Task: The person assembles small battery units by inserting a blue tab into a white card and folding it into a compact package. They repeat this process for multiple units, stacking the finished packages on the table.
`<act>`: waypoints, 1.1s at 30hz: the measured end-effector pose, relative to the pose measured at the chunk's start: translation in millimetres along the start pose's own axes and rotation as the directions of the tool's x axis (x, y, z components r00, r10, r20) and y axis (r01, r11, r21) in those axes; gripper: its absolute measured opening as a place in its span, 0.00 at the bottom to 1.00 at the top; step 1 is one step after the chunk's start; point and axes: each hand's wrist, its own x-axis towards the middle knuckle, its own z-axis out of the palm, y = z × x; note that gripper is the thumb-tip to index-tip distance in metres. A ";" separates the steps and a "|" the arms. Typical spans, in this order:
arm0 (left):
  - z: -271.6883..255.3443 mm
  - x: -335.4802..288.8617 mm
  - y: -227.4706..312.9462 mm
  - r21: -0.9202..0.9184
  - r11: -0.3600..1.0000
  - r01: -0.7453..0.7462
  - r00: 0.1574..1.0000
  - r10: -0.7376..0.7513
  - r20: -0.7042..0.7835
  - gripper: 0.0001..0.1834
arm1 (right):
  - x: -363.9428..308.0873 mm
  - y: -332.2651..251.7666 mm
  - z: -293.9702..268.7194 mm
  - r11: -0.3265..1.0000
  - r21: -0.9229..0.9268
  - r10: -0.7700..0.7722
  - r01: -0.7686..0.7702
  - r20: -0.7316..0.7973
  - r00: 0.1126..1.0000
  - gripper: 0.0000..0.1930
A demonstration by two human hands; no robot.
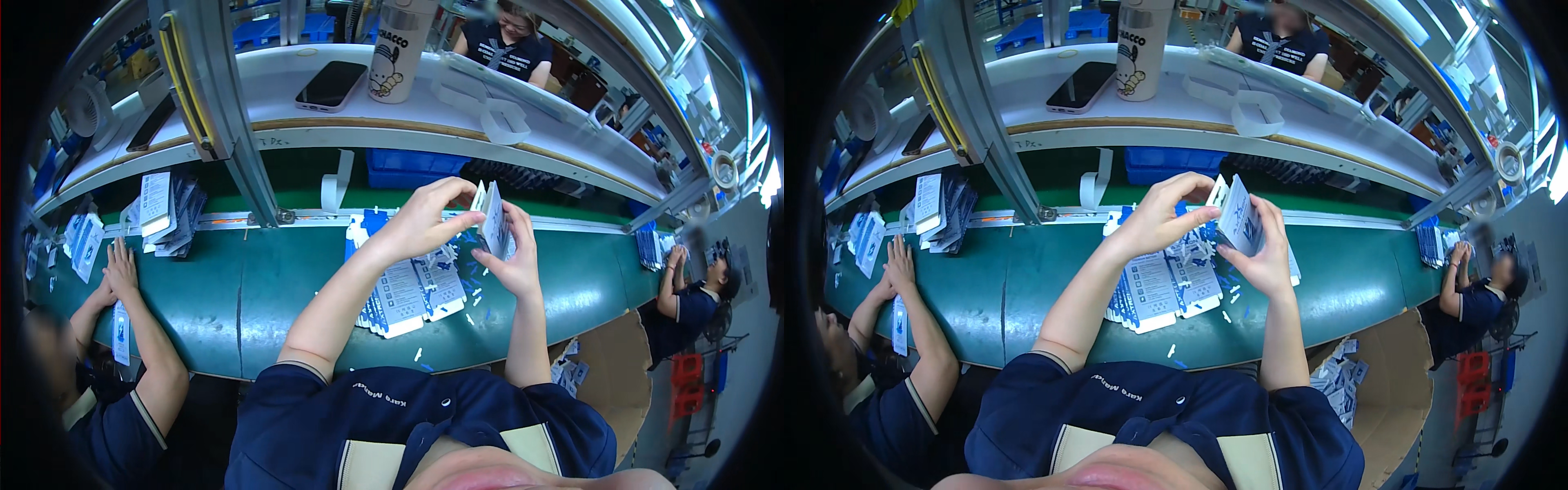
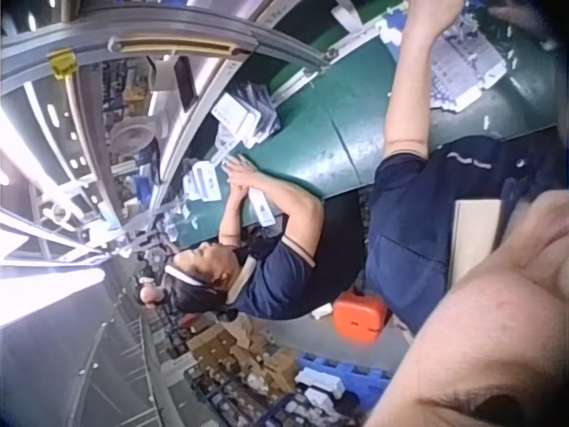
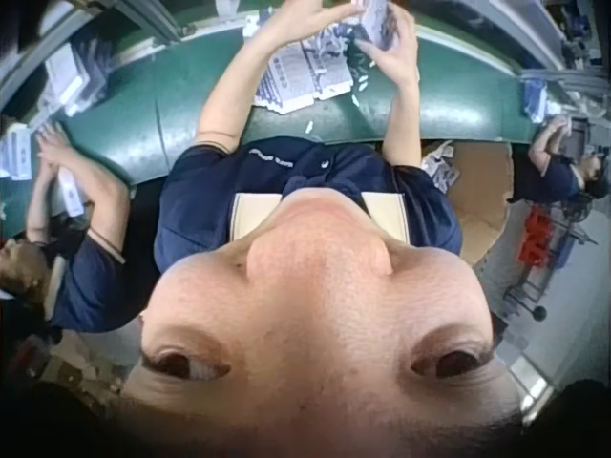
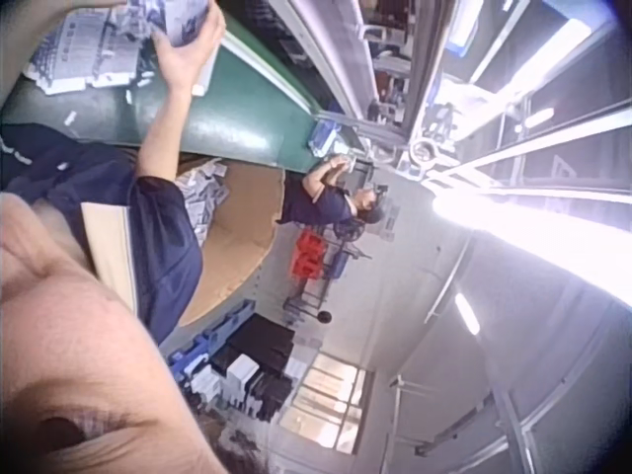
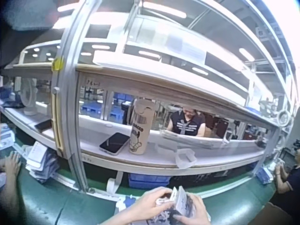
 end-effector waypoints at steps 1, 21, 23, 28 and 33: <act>-0.3 0.3 -1.2 0.084 0.994 -0.075 0.997 0.077 -0.020 0.22 | 0.2 0.6 0.0 0.996 0.084 -0.004 0.002 0.030 1.000 0.44; -11.3 -9.4 17.9 -0.122 0.989 -0.077 0.847 0.000 -0.532 0.08 | 71.4 -13.0 42.9 0.423 0.857 -0.062 -0.294 0.351 0.934 0.21; -16.6 -11.9 15.3 -0.090 0.995 -0.049 0.842 -0.007 -0.540 0.08 | 71.7 -20.3 44.5 0.504 0.824 -0.066 -0.259 0.336 0.940 0.21; -17.9 -10.1 7.9 -0.073 0.988 -0.134 0.735 0.050 -0.676 0.09 | 73.5 -26.8 37.7 0.836 0.542 -0.177 -0.086 0.415 0.892 0.15; -13.2 -4.4 6.5 0.079 0.996 -0.031 0.821 0.070 -0.567 0.14 | 68.8 -19.2 30.4 0.778 0.622 -0.107 -0.089 0.271 0.957 0.12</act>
